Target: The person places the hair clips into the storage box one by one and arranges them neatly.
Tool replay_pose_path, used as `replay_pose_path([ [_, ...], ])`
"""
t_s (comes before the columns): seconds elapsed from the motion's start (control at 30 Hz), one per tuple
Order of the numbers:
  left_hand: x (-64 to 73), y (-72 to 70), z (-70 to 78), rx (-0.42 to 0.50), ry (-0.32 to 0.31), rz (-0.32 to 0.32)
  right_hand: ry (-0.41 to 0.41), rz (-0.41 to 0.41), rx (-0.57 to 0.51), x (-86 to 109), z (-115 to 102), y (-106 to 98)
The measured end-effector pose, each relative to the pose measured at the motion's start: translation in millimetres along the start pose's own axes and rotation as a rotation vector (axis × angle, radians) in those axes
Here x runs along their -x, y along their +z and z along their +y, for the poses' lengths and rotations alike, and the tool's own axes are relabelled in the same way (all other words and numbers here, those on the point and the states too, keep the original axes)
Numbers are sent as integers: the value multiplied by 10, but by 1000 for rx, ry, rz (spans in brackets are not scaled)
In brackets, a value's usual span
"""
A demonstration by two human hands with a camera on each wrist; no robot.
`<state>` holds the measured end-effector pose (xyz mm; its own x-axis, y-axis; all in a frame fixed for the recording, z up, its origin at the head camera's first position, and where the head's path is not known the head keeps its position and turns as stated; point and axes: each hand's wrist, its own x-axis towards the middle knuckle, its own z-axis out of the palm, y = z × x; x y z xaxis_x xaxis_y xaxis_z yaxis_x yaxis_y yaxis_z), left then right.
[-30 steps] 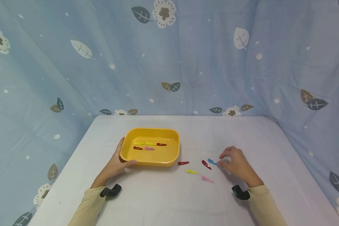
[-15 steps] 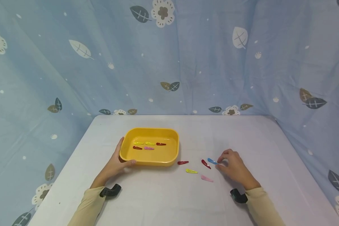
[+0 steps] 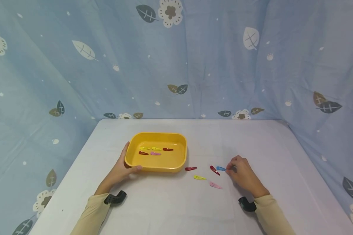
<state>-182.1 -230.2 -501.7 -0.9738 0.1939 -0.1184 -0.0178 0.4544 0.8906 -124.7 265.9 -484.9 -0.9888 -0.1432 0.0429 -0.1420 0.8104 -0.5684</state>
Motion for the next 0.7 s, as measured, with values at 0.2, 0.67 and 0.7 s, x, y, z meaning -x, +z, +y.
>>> replay_pose_path([
  [0.2,0,-2,-7,14,19,1,-6,-24,-27,-1,-1,-18],
  [0.67,18,1,33,24,30,4,94,-97,-205,-99,59,-104],
  [0.7,20,0,31,26,33,3,106,-108,-233,-104,58,-116],
])
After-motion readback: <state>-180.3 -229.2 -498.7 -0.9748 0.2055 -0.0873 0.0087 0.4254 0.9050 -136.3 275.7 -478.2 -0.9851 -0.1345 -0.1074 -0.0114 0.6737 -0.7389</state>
